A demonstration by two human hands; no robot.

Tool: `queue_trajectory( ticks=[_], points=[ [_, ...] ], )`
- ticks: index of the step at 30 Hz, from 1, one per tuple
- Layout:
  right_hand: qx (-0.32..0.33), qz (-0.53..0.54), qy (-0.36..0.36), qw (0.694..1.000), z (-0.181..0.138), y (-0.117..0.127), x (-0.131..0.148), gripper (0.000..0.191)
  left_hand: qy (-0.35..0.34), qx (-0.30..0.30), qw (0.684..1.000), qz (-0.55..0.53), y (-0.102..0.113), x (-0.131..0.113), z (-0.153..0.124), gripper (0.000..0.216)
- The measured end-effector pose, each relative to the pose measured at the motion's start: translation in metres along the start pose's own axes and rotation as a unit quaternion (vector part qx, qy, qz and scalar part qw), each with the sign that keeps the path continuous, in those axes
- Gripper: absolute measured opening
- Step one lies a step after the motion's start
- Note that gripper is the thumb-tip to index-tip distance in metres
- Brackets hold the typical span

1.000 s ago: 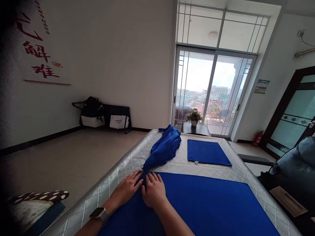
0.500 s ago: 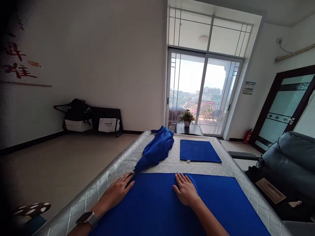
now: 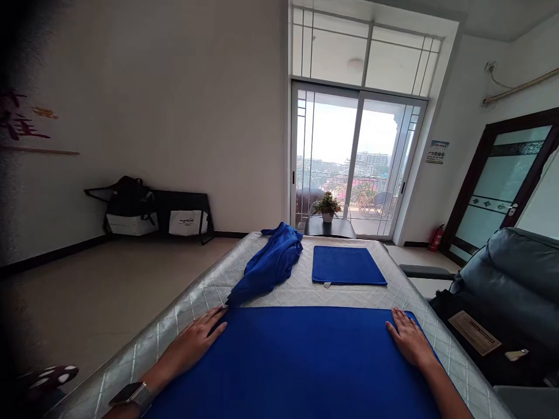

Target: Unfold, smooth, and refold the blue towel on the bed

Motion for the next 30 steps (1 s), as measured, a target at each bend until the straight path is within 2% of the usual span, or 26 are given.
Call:
queue_trajectory(
  ticks=[4,9,14,18,21,23,27,30],
  points=[
    [-0.011,-0.004,-0.010,1.000,0.006,-0.004,-0.024,0.077,-0.006,-0.010,1.000,0.004,0.000,0.000,0.001,0.061],
    [-0.017,-0.009,-0.037,0.999,0.008,-0.005,-0.033,0.078,0.004,0.003,1.000,0.012,0.000,-0.001,0.001,0.064],
    [-0.049,-0.046,-0.032,0.997,0.004,0.004,-0.030,0.075,0.003,-0.015,1.000,0.009,-0.001,-0.002,0.001,0.061],
    [-0.084,-0.110,-0.001,0.990,-0.001,0.014,-0.009,0.065,-0.002,-0.015,1.000,0.006,0.001,-0.005,0.000,0.060],
    [-0.106,-0.114,0.034,0.987,-0.008,0.021,0.034,0.058,-0.001,-0.020,1.000,0.004,0.002,-0.006,-0.001,0.059],
    [-0.113,-0.100,0.071,0.986,-0.016,0.023,0.082,0.056,-0.005,-0.029,1.000,-0.003,0.001,-0.006,-0.002,0.058],
    [-0.067,-0.032,0.236,0.969,-0.042,0.014,0.210,0.052,-0.008,-0.035,0.999,-0.018,0.000,-0.005,-0.003,0.059],
    [-0.017,0.043,0.334,0.942,-0.065,-0.006,0.305,0.050,-0.007,-0.042,0.999,-0.021,0.002,-0.006,-0.003,0.058]
  ],
)
Point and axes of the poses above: each hand's wrist, its own z-axis towards the middle knuckle, its own y-axis out of the back of the hand, x = y × z, the point moved 1 cm from there along z, towards the middle knuckle, and after that the axes turned 11 degrees about z, right-handed, at the moved point
